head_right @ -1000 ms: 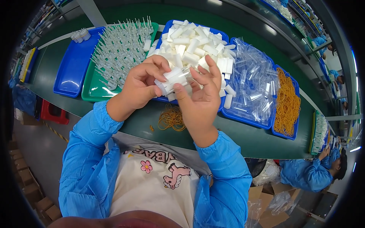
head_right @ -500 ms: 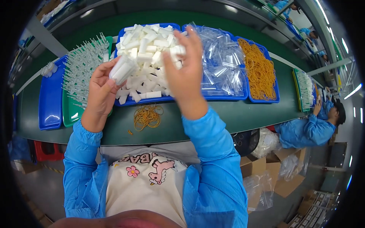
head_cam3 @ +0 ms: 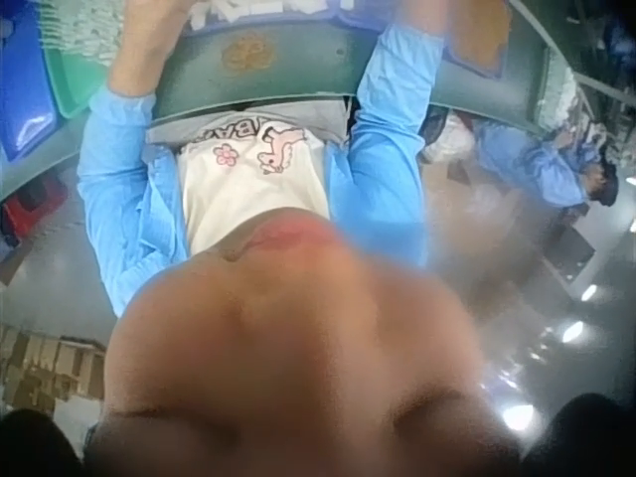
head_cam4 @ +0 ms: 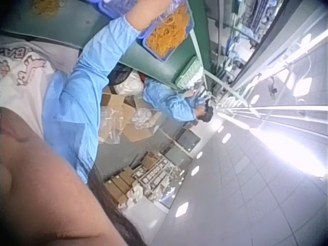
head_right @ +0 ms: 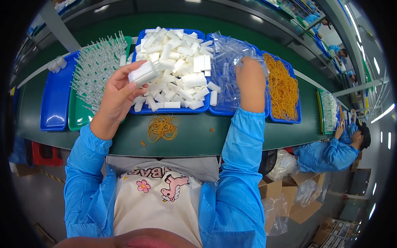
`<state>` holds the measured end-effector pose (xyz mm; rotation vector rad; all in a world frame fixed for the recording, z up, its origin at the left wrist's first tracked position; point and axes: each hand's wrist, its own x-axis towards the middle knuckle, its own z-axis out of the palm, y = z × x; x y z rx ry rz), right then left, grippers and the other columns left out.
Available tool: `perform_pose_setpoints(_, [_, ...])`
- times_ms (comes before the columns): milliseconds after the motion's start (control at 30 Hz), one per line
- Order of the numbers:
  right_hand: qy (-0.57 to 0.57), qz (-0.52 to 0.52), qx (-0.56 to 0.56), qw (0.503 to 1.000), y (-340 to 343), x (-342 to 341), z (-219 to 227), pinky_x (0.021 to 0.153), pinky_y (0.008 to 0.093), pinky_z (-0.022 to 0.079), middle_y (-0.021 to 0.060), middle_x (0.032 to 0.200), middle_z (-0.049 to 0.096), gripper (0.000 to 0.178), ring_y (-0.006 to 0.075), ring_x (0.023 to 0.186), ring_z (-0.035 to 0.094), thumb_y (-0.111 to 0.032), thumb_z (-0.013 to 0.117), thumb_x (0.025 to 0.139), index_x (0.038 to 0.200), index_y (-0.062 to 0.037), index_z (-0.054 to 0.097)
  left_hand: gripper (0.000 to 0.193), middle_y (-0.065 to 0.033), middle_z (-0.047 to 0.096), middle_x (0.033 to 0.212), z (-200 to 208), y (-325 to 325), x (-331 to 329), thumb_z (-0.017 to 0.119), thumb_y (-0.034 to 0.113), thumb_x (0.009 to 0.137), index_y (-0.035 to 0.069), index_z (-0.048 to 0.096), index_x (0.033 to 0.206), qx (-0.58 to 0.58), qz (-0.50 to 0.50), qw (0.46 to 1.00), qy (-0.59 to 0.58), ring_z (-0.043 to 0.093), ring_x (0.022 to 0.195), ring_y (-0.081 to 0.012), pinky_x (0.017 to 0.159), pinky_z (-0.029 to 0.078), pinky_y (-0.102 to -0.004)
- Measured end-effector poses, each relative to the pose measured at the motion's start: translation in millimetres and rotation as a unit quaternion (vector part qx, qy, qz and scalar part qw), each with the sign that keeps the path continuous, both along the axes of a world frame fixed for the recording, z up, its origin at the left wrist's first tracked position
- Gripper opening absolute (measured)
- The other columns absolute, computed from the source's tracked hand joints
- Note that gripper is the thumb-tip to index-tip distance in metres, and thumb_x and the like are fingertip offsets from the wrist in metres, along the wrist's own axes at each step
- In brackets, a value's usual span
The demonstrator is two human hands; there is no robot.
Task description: The person assembles plastic tube components by inserting white pieces into tube holders, securing the bundles with rubber bands, and placing the assembled units onto a tray.
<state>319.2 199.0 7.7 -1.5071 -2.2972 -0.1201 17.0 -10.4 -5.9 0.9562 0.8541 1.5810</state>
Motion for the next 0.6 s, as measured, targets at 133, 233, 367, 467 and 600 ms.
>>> perform_pose_setpoints(133, [0.187, 0.056, 0.08, 0.977, -18, -20, 15, 0.069, 0.0364, 0.056, 0.0142, 0.091, 0.068, 0.021, 0.026, 0.082, 0.069, -0.004, 0.065, 0.085, 0.106, 0.0009, 0.065, 0.041, -0.0074, 0.053, 0.135, 1, 1, 1, 0.064, 0.003, 0.091, 0.004, 0.058, 0.132, 0.013, 0.012, 1.0, -0.02, 0.06, 0.111, -0.0189, 0.087, 0.056, -0.0321])
perform_pose_setpoints(233, [0.636, 0.257, -0.205, 0.698, -43, -44, 18, 0.069, 0.0262, 0.057, 0.0182, 0.113, 0.066, 0.024, 0.0222, 0.089, 0.069, 0.004, 0.058, 0.092, 0.116, 0.0012, 0.056, 0.038, -0.0069, 0.05, 0.136, -1, 5, 3, 0.065, 0.003, 0.091, 0.003, 0.06, 0.129, 0.047, -0.004, 0.999, -0.009, 0.06, 0.114, -0.0199, 0.088, 0.056, -0.0317])
perform_pose_setpoints(367, [0.643, 0.343, -0.332, 0.598, -66, -65, 0, 0.076, 0.0274, 0.058, 0.0207, 0.12, 0.064, 0.02, 0.0245, 0.097, 0.069, 0.005, 0.06, 0.092, 0.112, 0.0012, 0.059, 0.036, -0.0085, 0.053, 0.133, 2, 2, 1, 0.064, 0.003, 0.092, 0.001, 0.061, 0.128, 0.045, -0.014, 0.999, 0.008, 0.061, 0.113, -0.0196, 0.087, 0.056, -0.0308])
perform_pose_setpoints(467, [0.608, 0.372, -0.34, 0.614, -78, -75, -5, 0.077, 0.0278, 0.058, 0.0202, 0.12, 0.064, 0.018, 0.0253, 0.099, 0.069, 0.005, 0.061, 0.091, 0.108, 0.0004, 0.061, 0.036, -0.0086, 0.054, 0.132, 1, 3, 0, 0.064, 0.006, 0.091, 0.004, 0.062, 0.127, 0.037, -0.023, 0.999, 0.022, 0.06, 0.114, -0.0215, 0.088, 0.057, -0.0319])
perform_pose_setpoints(600, [0.599, 0.361, -0.346, 0.625, -80, -75, -5, 0.078, 0.0295, 0.059, 0.02, 0.118, 0.065, 0.013, 0.0256, 0.099, 0.069, 0.001, 0.065, 0.091, 0.104, 0.0011, 0.065, 0.036, -0.0091, 0.057, 0.128, -2, 5, -2, 0.065, 0.005, 0.091, 0.003, 0.062, 0.126, 0.047, -0.021, 0.998, 0.044, 0.061, 0.113, -0.0214, 0.086, 0.058, -0.0316])
